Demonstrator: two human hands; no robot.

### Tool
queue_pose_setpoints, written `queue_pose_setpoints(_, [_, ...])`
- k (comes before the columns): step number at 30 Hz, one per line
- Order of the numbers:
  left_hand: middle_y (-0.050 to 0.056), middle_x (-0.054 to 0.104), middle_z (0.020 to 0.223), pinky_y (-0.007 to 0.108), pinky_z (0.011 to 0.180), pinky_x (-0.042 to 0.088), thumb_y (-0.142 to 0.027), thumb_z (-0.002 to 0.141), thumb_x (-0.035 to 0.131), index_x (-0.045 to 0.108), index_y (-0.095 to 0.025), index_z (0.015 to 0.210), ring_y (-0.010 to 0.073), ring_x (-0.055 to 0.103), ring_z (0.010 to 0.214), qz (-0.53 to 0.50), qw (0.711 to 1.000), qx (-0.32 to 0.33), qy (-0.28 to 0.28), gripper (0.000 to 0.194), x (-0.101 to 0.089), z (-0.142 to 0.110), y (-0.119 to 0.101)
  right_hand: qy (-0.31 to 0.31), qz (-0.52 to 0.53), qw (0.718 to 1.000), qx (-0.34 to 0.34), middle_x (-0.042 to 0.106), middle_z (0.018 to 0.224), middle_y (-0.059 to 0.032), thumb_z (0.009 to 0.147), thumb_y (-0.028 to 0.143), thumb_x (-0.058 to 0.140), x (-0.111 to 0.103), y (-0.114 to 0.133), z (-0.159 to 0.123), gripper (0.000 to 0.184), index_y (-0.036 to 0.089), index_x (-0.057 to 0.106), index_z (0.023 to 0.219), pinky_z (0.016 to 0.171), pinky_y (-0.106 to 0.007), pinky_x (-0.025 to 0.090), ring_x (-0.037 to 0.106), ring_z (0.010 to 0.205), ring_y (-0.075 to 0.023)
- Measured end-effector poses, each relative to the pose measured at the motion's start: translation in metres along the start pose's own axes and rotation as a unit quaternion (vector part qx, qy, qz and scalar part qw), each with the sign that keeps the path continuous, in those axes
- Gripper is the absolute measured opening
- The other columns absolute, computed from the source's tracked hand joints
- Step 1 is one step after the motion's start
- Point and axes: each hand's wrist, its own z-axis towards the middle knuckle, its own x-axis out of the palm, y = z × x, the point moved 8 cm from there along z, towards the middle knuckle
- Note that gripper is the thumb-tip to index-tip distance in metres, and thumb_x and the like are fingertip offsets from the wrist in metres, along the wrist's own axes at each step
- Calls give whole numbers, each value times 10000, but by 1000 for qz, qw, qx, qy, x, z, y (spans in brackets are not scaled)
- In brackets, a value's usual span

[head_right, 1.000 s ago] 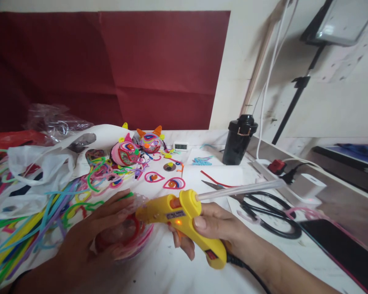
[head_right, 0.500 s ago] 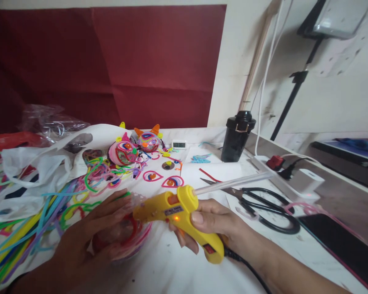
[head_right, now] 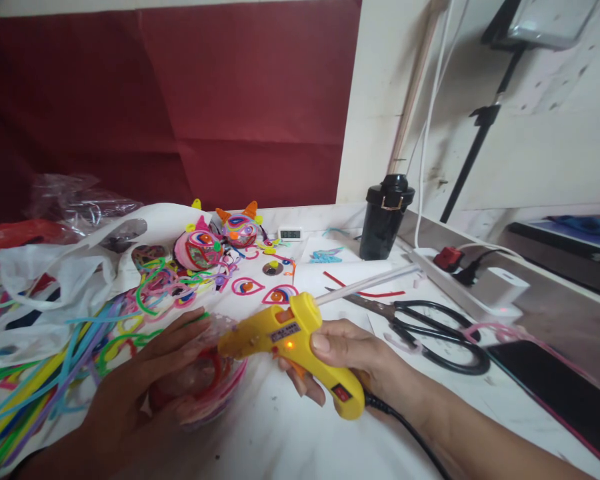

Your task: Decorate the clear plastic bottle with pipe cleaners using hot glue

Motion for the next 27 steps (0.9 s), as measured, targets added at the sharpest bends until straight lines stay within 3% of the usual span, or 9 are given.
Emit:
queue_pose_setpoints(7, [34,493,1498,431,1120,447,-221,890,614,425,-271,1411,251,414,1406,5,1000,-3,-6,556,0,0,0,11,-4,1000,-16,649,667,-74,773,516,665,-1,3,-3,451,79,734,859,511,-256,357,534,529,-133])
queue_pose_setpoints(15, [75,525,1468,448,1061,504,-238,889,616,472,-240,1367,280,459,1375,16,1000,4,-23,499,-3,1,-1,49,34,998,-21,675,719,-100,777,478,705,-3,-1,-5,446,54,752,907,525,-220,399,586,560,-126])
queue_pose_setpoints(27, [91,521,1465,448,1075,487,-231,887,624,474,-233,1362,280,462,1369,13,1000,-2,-24,499,-1,-3,1,29,15,999,-23,680,696,-97,764,516,701,-11,-8,-8,461,86,758,919,475,-209,413,593,550,-138])
